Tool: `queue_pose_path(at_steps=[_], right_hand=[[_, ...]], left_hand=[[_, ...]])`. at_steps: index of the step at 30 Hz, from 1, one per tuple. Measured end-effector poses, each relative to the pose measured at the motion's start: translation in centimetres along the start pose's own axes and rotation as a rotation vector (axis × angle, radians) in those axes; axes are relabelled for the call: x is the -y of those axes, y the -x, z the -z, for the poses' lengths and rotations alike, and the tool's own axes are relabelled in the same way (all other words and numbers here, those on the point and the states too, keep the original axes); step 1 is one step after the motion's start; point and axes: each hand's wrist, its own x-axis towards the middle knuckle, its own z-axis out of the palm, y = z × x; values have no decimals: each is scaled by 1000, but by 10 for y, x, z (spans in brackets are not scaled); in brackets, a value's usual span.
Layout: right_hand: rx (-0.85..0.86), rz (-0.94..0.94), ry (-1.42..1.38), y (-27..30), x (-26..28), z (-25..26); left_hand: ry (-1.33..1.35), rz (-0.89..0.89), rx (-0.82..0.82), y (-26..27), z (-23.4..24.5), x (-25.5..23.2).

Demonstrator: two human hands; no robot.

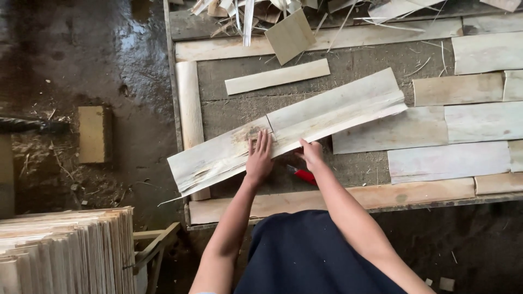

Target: Cutting thin wood veneer sheets to size using a utility knife and a wooden straight edge as a guide.

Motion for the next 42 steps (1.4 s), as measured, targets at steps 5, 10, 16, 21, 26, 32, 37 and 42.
queue_pose_path(at_steps=[5, 10, 16, 21, 26, 32, 37, 42], right_hand=[[30, 43, -175, 25, 19, 11], [78, 161, -280, 99, 86, 19], [100, 273, -591, 78, 96, 45], [142, 291, -750, 102, 115, 57], [243, 257, -866, 136, 130, 67], [294, 209, -937, 189, 147, 58], [309, 231, -890, 148, 146, 66], [337, 294, -660, 96, 142, 62]], left_hand=[[-116, -25, -308, 2, 32, -16], [-128, -71, -463, -4, 90, -35], [-92, -27, -395, -12, 153, -62], [-66, -43, -489, -14, 181, -79], [-56, -90, -653, -3, 201, -94], [52, -110, -758, -2, 205, -106], [-12, -191, -650, -6, 189, -89], [-119, -234, -626, -9, 170, -65]])
